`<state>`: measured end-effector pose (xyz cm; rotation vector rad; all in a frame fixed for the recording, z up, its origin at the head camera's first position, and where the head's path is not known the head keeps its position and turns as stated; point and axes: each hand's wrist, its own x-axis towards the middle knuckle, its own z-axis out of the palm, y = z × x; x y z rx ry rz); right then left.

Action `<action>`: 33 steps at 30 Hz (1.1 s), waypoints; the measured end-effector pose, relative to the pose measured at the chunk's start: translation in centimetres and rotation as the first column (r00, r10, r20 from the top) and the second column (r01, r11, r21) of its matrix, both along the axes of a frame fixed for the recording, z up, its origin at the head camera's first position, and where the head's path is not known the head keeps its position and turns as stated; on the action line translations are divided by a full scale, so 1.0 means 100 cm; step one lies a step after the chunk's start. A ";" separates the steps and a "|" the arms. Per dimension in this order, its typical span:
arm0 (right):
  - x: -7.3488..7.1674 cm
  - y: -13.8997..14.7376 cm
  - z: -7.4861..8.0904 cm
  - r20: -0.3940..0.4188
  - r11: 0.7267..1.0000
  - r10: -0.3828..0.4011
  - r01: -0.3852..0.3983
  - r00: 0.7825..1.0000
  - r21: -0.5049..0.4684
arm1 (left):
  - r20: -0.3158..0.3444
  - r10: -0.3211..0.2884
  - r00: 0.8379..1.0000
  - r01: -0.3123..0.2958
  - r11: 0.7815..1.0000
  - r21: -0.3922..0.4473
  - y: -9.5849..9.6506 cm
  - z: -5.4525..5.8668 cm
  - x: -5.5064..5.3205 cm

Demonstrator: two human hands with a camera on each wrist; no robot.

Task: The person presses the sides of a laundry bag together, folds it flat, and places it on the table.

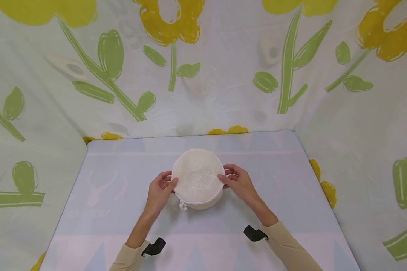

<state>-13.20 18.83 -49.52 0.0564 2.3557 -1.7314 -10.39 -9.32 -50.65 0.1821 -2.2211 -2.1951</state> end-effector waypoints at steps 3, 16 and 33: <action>-0.001 0.000 -0.003 0.003 1.000 0.000 0.000 1.000 0.002 | -0.003 0.006 1.000 -0.006 1.000 -0.002 0.001 -0.003 -0.001; -0.005 -0.001 -0.015 0.006 1.000 -0.002 0.002 1.000 -0.006 | 0.006 0.034 0.999 -0.034 0.997 -0.072 0.004 -0.016 -0.005; -0.011 -0.001 -0.035 0.016 1.000 -0.007 0.007 1.000 -0.014 | 0.027 0.071 0.997 -0.066 0.986 -0.152 0.008 -0.034 -0.009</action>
